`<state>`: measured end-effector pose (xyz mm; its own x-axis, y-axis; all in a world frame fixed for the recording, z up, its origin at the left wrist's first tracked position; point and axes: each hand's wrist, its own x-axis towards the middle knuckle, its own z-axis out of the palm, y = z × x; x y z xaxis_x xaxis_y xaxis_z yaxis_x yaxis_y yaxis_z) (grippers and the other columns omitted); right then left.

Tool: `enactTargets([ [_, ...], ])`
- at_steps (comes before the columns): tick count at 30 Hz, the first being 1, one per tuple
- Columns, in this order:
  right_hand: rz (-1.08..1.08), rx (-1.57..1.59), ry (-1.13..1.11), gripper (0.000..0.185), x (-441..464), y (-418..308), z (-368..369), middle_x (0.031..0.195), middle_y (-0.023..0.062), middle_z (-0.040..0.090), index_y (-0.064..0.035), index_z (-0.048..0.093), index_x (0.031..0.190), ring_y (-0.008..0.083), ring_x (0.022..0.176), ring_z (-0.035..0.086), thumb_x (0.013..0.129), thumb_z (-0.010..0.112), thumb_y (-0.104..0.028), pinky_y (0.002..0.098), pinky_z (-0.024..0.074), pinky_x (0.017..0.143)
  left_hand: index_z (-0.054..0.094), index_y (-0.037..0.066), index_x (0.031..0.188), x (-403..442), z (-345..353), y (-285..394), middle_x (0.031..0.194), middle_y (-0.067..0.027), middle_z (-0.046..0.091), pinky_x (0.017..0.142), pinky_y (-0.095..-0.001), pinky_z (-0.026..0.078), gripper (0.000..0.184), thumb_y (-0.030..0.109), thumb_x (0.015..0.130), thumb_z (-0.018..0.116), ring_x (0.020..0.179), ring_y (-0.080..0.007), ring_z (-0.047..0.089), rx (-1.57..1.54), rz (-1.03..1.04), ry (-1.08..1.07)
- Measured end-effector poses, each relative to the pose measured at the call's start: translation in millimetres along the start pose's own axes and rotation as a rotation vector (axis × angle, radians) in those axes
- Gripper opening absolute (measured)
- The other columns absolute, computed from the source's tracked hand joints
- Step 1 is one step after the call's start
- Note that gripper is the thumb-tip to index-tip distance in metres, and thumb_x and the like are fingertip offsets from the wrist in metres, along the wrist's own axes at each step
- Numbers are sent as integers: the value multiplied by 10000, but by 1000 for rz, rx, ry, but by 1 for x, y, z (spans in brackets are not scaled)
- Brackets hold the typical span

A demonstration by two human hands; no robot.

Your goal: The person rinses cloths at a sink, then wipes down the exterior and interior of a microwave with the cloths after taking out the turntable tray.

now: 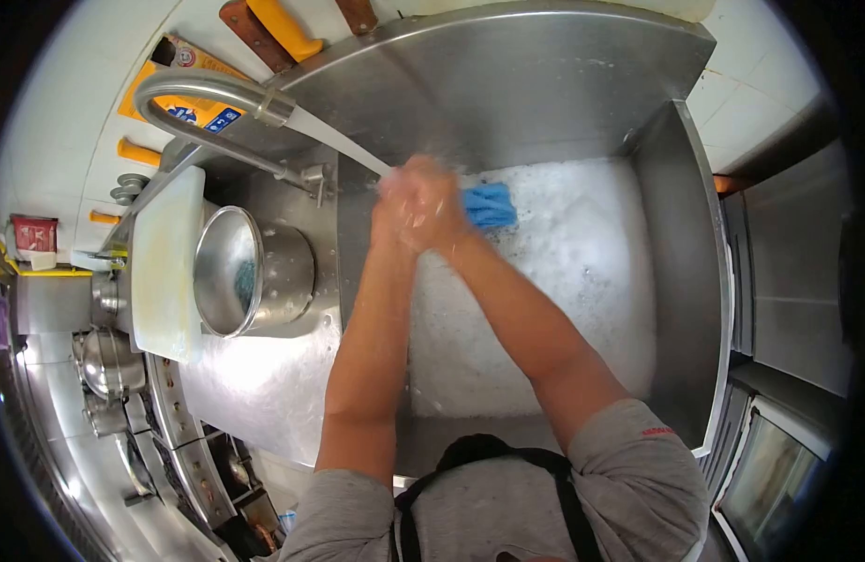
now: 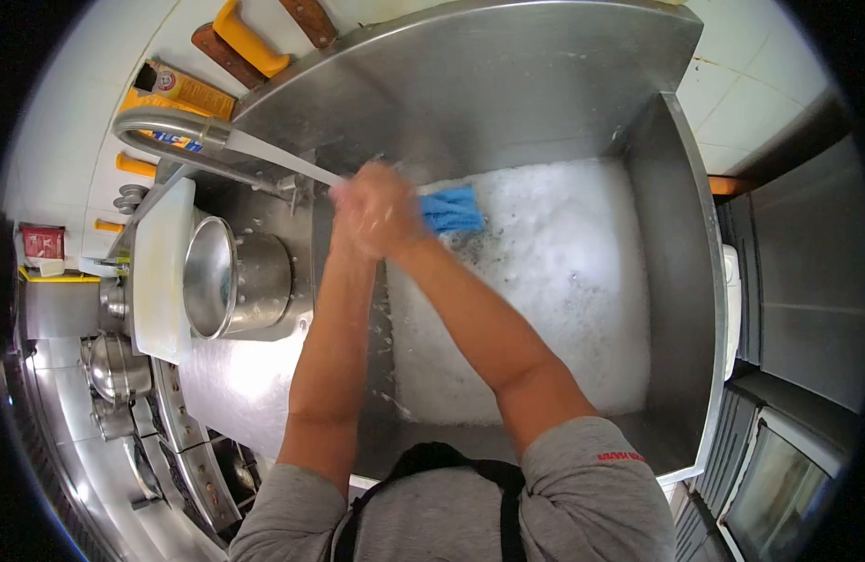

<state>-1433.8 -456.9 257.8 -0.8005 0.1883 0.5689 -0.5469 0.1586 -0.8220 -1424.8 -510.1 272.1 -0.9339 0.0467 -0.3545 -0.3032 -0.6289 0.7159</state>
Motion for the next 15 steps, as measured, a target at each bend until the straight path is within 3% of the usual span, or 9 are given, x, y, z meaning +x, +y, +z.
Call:
enactTargets([
  [1, 85, -29, 21, 232, 6, 3, -3, 596, 133, 500, -51, 531, 515, 311, 588, 489, 647, 604, -226, 381, 405, 628, 497, 15, 979, 0, 11, 8, 842, -76, 521, 689, -260, 441, 311, 290, 865, 407, 743, -159, 513, 132, -137, 110],
  [2, 169, -59, 41, 188, 11, 3, -7, 579, 119, 494, -57, 529, 522, 296, 556, 485, 638, 604, -185, 376, 399, 569, 483, 16, 1009, -7, 24, 11, 885, -83, 527, 692, -293, 450, 330, 298, 877, 375, 801, -171, 521, 257, -91, 165],
  [3, 252, -90, 60, 149, 14, 1, -10, 563, 105, 488, -63, 526, 530, 282, 524, 481, 628, 604, -143, 372, 394, 510, 482, 19, 1002, 10, -9, 5, 891, -79, 531, 689, -298, 456, 320, 293, 877, 371, 805, -176, 531, 455, 54, -53],
  [5, -148, -101, 8, 187, -9, -26, -5, 536, 126, 461, -47, 502, 519, 293, 489, 444, 650, 593, -146, 373, 370, 483, 480, 26, 991, 48, -78, -8, 898, -76, 538, 683, -309, 466, 304, 281, 877, 361, 808, -184, 547, 665, 251, -330],
  [7, -251, -95, -75, 188, -19, -31, -5, 568, 139, 489, -47, 519, 547, 299, 528, 472, 670, 586, -173, 368, 390, 514, 482, 29, 989, 35, -74, -4, 897, -84, 541, 681, -325, 466, 296, 266, 878, 345, 801, -191, 552, 527, 231, -272],
  [9, -60, -67, -191, 177, -15, -9, -8, 660, 144, 572, -63, 578, 612, 300, 639, 566, 689, 585, -222, 357, 454, 604, 482, 25, 1001, 13, -52, 0, 897, -91, 544, 699, -335, 458, 300, 257, 876, 337, 808, -195, 552, 274, 44, -88],
  [10, -136, -100, -5, 210, 1, 4, -2, 496, 142, 426, -39, 498, 538, 303, 469, 438, 663, 612, -164, 362, 358, 460, 479, 20, 1011, 13, -41, 2, 900, -92, 547, 718, -336, 453, 307, 255, 874, 338, 820, -195, 550, 173, -67, -33],
  [13, 437, -162, -199, 209, 36, 13, -11, 752, 116, 598, -58, 566, 591, 287, 744, 564, 686, 600, -242, 401, 422, 669, 476, 3, 1015, -8, -22, 12, 922, -93, 554, 727, -332, 453, 265, 180, 828, 414, 849, -200, 551, 175, -244, -73],
  [15, 191, -246, -244, 264, 31, 3, -16, 933, 149, 547, -49, 573, 758, 306, 903, 501, 687, 608, -300, 427, 375, 753, 475, -8, 1004, -9, -32, 9, 922, -84, 548, 690, -322, 455, 266, 159, 797, 466, 843, -192, 549, 395, -270, -210],
])
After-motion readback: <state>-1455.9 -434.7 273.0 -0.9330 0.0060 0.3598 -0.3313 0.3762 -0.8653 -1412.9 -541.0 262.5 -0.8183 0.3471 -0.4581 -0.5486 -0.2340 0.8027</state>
